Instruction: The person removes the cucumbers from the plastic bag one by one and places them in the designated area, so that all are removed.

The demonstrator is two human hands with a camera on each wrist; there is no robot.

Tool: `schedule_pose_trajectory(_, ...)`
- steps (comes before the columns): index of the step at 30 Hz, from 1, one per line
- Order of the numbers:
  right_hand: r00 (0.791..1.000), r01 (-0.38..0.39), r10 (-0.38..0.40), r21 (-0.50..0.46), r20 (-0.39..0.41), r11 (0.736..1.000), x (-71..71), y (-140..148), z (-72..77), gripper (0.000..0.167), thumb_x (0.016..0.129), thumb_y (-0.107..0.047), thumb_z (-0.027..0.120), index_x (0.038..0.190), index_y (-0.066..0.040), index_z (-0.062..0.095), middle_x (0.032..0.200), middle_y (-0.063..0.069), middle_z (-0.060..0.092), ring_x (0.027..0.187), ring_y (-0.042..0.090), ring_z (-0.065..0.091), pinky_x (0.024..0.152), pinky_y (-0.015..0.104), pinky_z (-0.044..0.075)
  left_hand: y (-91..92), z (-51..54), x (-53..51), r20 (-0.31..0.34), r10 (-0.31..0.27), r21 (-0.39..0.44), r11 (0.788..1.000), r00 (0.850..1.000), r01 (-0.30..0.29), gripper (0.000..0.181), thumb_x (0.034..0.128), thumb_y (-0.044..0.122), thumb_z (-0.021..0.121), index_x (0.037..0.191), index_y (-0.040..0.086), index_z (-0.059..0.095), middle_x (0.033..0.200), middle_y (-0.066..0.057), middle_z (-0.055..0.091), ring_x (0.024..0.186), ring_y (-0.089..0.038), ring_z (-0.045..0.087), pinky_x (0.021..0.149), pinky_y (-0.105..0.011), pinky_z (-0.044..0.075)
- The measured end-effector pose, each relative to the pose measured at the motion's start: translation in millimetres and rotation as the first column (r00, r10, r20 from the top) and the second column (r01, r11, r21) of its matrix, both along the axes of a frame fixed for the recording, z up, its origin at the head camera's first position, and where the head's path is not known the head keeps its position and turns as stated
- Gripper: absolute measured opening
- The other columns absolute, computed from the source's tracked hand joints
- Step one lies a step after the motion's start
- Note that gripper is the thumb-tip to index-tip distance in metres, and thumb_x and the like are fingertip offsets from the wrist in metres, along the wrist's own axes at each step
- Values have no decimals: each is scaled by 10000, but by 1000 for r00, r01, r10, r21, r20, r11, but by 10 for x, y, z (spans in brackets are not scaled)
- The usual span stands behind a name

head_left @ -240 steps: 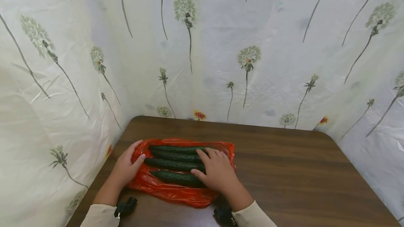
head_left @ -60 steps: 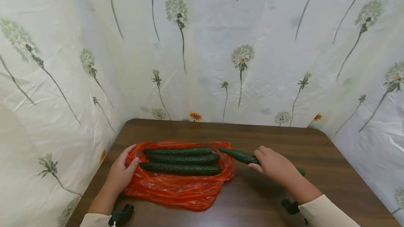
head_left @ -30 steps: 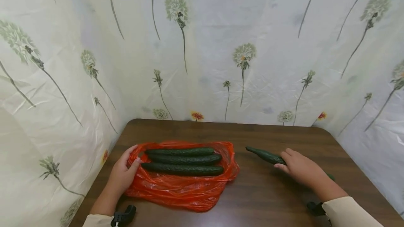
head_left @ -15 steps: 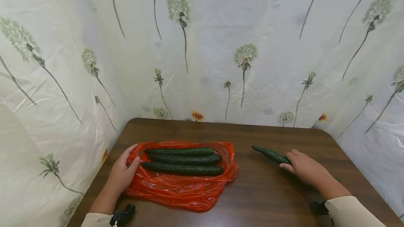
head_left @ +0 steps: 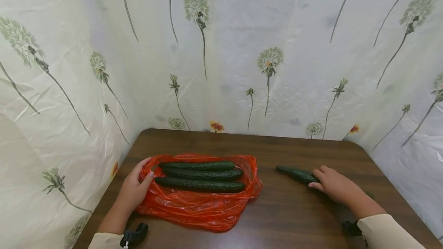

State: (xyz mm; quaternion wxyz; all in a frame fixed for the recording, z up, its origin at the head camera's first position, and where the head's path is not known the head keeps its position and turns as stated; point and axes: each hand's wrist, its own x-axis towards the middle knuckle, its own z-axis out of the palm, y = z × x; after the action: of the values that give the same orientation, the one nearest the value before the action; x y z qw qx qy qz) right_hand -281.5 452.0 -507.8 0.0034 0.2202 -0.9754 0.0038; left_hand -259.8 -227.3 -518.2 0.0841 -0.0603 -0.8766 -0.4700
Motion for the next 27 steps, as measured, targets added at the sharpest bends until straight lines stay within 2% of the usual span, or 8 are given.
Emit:
schedule_pose_trajectory(8,998,30,-32,18,62,999,46,-26,64,475,998,-510,640,1180,-72,630,1023,60,567,876,234,576,721,452,523,1,-7,7,5,-5,8,1000,1000,5,558,1083,286,586,1601,207,395,1531,-230,527,1386,-447,517,1123,-692,405)
schedule_pose_trajectory(12,995,61,-61,-4,76,998,60,-61,83,501,1014,-497,630,1219,-40,628,1067,112,600,927,313,615,739,522,543,-8,-1,4,10,-9,10,1000,1000,9,561,1086,295,576,1608,214,386,1546,-223,513,1400,-446,502,1126,-695,399)
schedule_pose_trajectory(18,978,158,-154,-18,142,987,34,-72,38,629,1018,-557,593,1324,-7,589,1260,252,611,1117,490,612,781,667,530,-6,7,-2,0,-10,10,1000,1000,10,554,1087,283,576,1605,215,393,1530,-217,533,1371,-425,533,1116,-673,426)
schedule_pose_trajectory(23,970,189,-187,2,154,982,20,-59,10,761,988,-657,570,1372,0,578,1305,278,592,1161,522,593,785,698,517,5,-2,-12,-14,-13,7,1000,1000,13,543,1085,273,578,1597,210,406,1510,-220,550,1335,-418,564,1094,-659,454)
schedule_pose_trajectory(27,964,202,-200,6,173,979,18,-93,36,807,977,-681,565,1400,5,563,1339,293,578,1189,536,580,809,712,510,0,-3,-11,-22,-11,8,1000,1000,12,544,1084,275,580,1596,214,406,1512,-221,548,1338,-422,562,1091,-663,456)
